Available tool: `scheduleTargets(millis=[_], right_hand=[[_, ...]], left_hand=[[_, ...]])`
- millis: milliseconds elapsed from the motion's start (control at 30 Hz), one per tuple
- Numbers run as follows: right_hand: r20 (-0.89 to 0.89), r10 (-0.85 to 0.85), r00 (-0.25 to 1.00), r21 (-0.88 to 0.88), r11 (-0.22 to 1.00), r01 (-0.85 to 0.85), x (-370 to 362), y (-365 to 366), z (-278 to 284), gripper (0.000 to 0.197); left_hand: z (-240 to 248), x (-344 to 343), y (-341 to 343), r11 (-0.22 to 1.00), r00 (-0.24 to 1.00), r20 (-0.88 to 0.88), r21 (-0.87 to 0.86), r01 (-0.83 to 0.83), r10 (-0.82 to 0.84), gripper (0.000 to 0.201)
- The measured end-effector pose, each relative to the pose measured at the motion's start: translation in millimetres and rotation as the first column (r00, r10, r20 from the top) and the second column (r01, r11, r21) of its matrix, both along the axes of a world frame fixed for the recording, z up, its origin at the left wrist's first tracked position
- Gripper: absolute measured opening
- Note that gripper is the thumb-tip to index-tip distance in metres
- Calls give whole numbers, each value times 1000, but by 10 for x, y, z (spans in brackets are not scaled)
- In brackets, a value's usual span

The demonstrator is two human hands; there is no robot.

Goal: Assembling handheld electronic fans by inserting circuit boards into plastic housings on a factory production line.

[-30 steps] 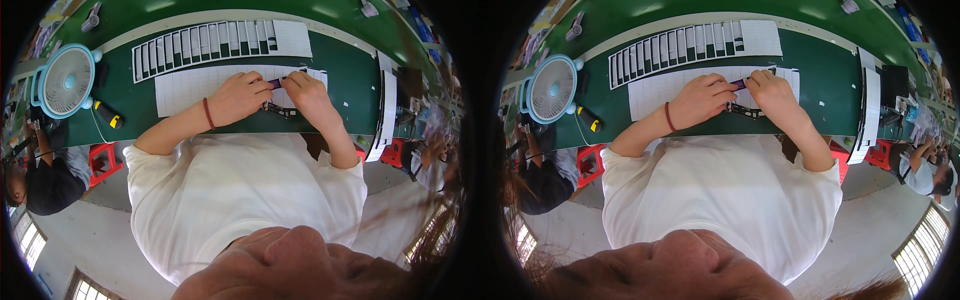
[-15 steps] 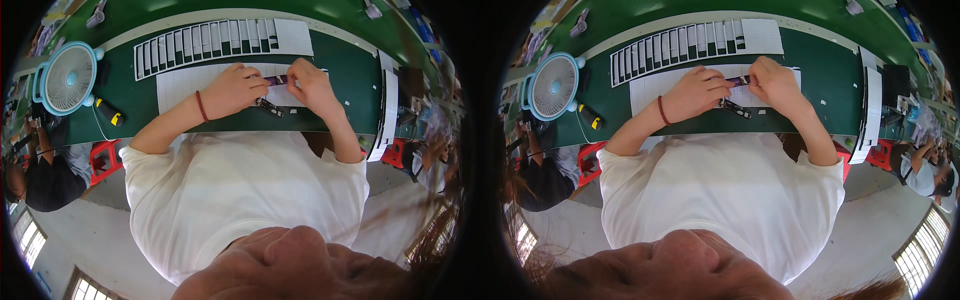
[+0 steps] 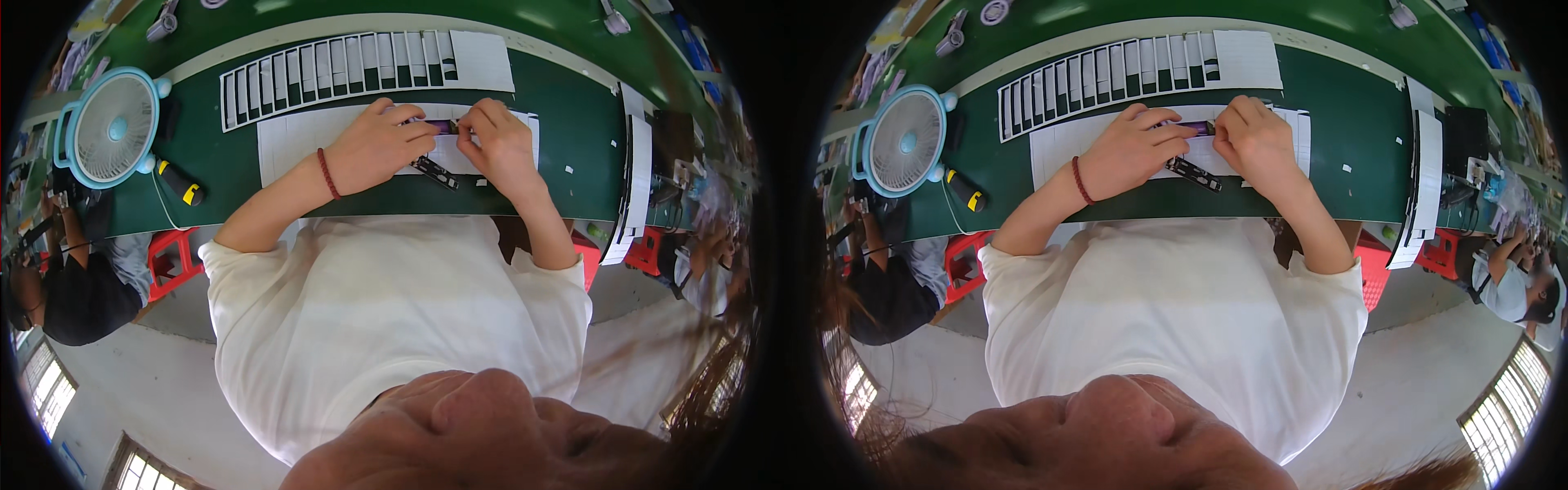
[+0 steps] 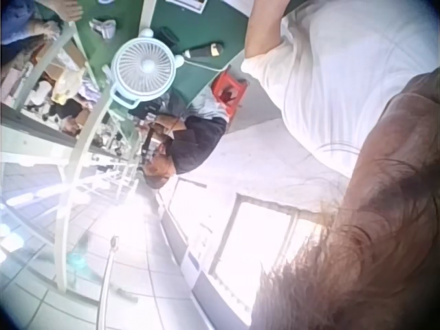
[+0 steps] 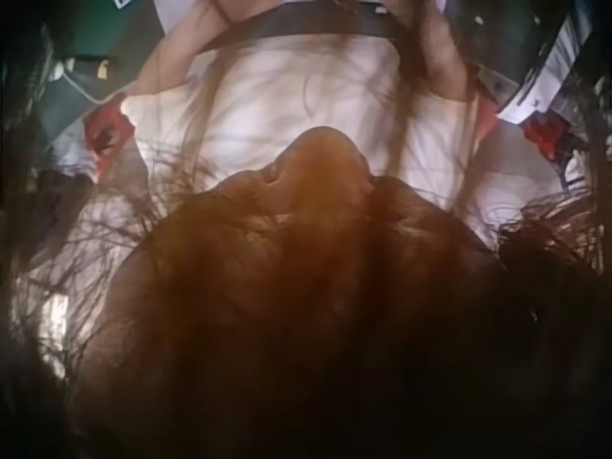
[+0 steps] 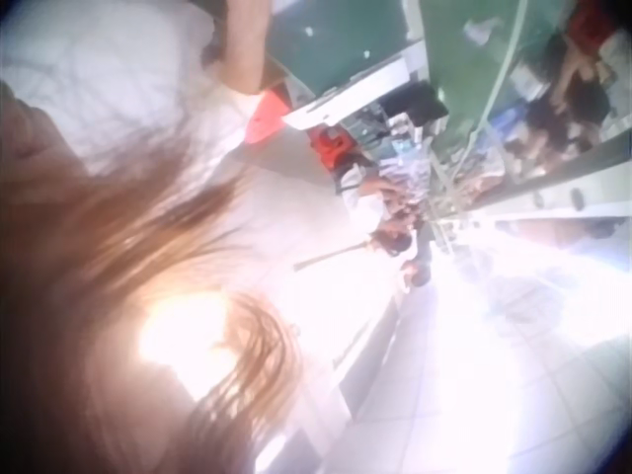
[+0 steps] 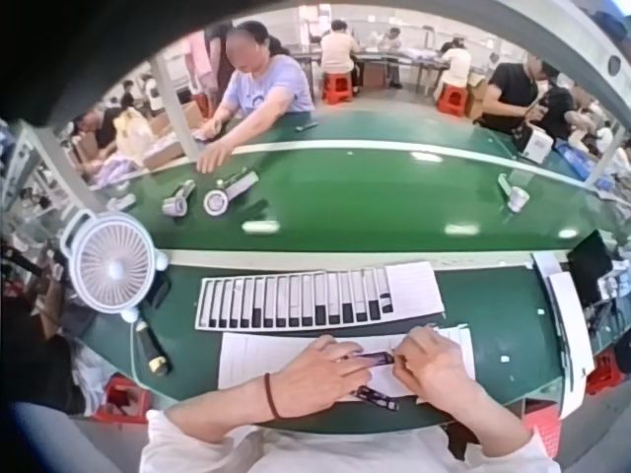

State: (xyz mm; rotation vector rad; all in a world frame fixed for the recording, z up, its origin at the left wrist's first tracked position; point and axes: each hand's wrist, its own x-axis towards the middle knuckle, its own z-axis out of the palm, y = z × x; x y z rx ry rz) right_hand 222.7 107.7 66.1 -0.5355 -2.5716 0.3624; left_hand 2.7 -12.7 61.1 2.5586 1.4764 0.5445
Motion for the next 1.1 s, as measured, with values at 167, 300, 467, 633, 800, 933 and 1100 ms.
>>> scheduleTargets(millis=[167, 300, 467, 633, 800, 933, 1100], right_hand=[[7, -232, 973, -79, 970, 232, 214, 116, 155, 17], [-66, -218, 974, -38, 976, 216, 310, 58, 195, 24], [-116, -60, 991, -78, 996, 51, 117, -211, 135, 30], [-80, 36, 996, -266, 962, -56, 88, -394, -52, 41], [-17, 136, 991, -409, 903, -131, 222, -223, 113, 26], [-122, 253, 960, -148, 951, -270, 111, -144, 105, 29], [-110, 288, 951, -57, 954, -295, 127, -125, 134, 40]], left_hand=[[-61, -40, 10, 999, 997, 71, 37, 17, -19, 30], [-90, -56, 35, 999, 994, 102, 42, 35, -39, 30], [-104, -30, 51, 995, 994, 109, 104, -1, -10, 27], [-186, 1, 76, 994, 977, 204, 76, -73, 56, 24], [-121, -11, 65, 992, 972, 223, 90, -93, 70, 25], [-110, -46, 104, 997, 976, 217, 58, -49, 35, 26], [-63, -72, 109, 1000, 985, 173, 20, -19, 16, 28]])
